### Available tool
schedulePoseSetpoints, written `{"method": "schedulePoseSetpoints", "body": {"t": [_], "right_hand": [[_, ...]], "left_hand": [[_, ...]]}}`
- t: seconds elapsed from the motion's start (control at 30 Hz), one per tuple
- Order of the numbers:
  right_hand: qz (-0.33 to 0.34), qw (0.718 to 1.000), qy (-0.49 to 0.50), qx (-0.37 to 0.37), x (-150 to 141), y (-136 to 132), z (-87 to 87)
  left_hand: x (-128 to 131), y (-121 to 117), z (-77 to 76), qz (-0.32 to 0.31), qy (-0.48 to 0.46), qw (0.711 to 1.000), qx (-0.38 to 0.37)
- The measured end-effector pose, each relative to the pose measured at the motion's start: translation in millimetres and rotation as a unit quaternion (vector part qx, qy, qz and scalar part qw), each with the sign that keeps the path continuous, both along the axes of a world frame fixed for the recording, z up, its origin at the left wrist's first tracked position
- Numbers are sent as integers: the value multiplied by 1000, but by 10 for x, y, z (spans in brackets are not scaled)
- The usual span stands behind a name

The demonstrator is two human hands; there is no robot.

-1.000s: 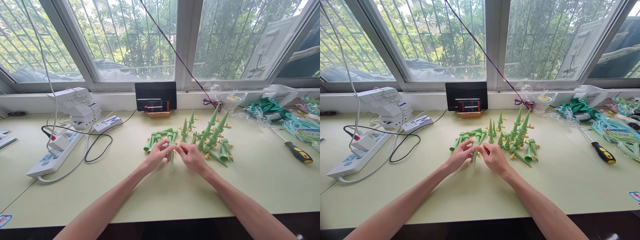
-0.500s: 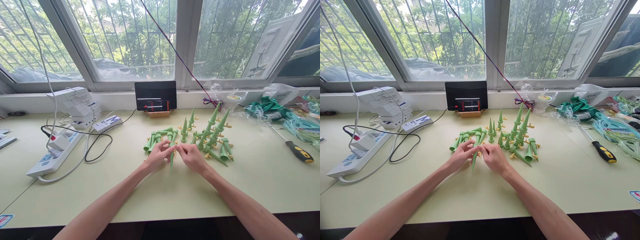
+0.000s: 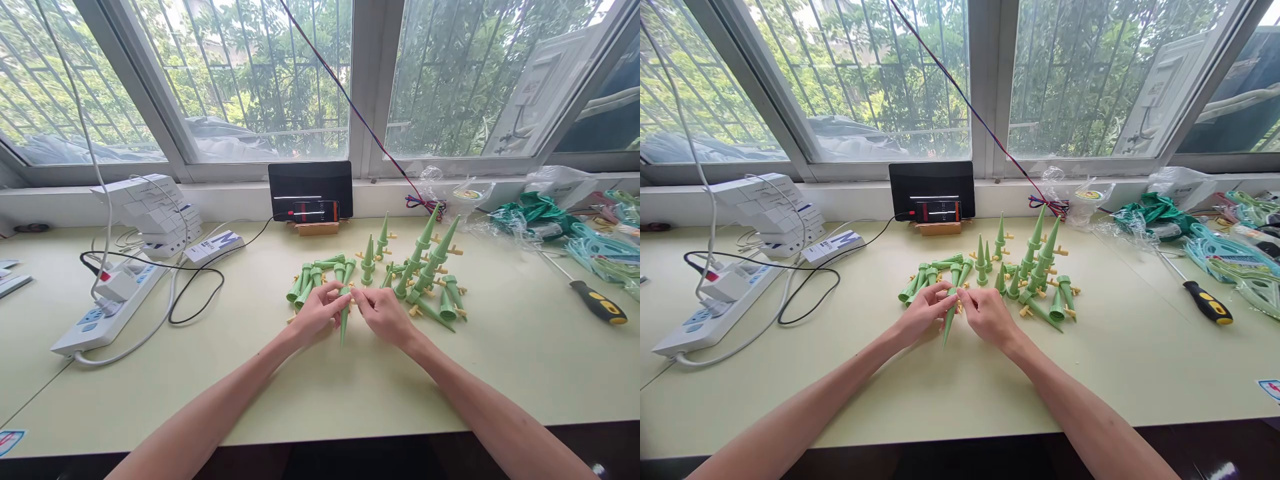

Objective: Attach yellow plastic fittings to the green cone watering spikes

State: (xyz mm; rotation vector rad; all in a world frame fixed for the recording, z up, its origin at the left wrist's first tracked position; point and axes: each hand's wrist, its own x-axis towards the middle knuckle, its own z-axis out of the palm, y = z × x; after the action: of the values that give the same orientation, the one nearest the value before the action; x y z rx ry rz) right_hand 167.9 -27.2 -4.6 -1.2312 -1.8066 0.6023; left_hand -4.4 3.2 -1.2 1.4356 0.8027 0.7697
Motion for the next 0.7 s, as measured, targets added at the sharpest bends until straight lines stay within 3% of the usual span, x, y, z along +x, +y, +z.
{"method": "schedulePoseSetpoints", "body": {"t": [0.53,0.7], "right_hand": [[-17,999,21,23,-12,-1,14],[-12,999,39,20,-6,-8,19]], "left_hand": [[19,-34,67,-4,-28,1000,-3],[4,0,44,17,-47,998,-48]]}}
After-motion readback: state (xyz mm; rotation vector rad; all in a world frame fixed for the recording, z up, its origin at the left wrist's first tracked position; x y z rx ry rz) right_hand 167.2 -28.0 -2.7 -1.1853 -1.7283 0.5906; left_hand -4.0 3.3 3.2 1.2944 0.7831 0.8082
